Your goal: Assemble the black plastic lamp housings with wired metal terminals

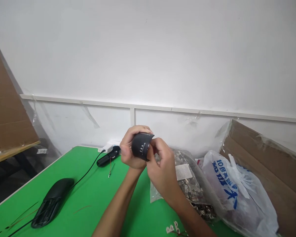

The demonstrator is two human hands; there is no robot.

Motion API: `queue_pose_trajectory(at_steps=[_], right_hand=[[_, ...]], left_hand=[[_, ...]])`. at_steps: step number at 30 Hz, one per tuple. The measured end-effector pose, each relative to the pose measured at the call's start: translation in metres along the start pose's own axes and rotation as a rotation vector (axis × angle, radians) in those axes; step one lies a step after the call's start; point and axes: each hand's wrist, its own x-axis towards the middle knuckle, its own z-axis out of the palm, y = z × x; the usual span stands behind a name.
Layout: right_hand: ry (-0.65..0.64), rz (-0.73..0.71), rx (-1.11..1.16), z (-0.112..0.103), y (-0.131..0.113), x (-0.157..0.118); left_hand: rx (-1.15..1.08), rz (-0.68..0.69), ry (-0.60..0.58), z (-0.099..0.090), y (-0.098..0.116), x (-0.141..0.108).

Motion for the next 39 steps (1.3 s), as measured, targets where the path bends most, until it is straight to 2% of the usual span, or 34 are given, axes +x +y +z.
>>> queue_pose_trajectory(at_steps=[3, 5, 9, 11, 15, 21, 25, 33, 39], right_hand=[[-0.014, 0.027, 0.041, 0.000, 0.001, 0.000], [-0.042, 0.062, 0.084, 0.000, 0.002, 0.002], [-0.059, 0.125, 0.112, 0.000, 0.002, 0.004], [-0.034, 0.131, 0.118, 0.000, 0.003, 0.004], [-0.008, 0.041, 0.067, -0.001, 0.005, 0.004], [0.007, -0.079, 0.010, -0.004, 0.006, 0.004], [0.018, -0.095, -0.016, -0.004, 0.004, 0.004], [-0.052, -0.033, 0.040, -0.006, 0.000, 0.007], [-0.064, 0.028, 0.078, -0.006, 0.002, 0.008]], left_hand=[[0.011, 0.065, -0.050, -0.005, -0.005, 0.002], [-0.012, 0.071, -0.044, -0.005, -0.008, 0.002], [-0.097, 0.026, 0.107, 0.001, -0.009, 0.003], [-0.150, 0.022, 0.141, 0.004, -0.010, 0.002], [-0.188, 0.023, 0.108, 0.007, -0.010, 0.002], [-0.198, 0.043, 0.160, 0.010, -0.008, 0.001], [-0.183, 0.044, 0.143, 0.010, -0.008, 0.000], [-0.160, 0.025, 0.143, 0.008, -0.008, -0.001], [-0.111, 0.040, 0.070, 0.005, -0.010, -0.001]])
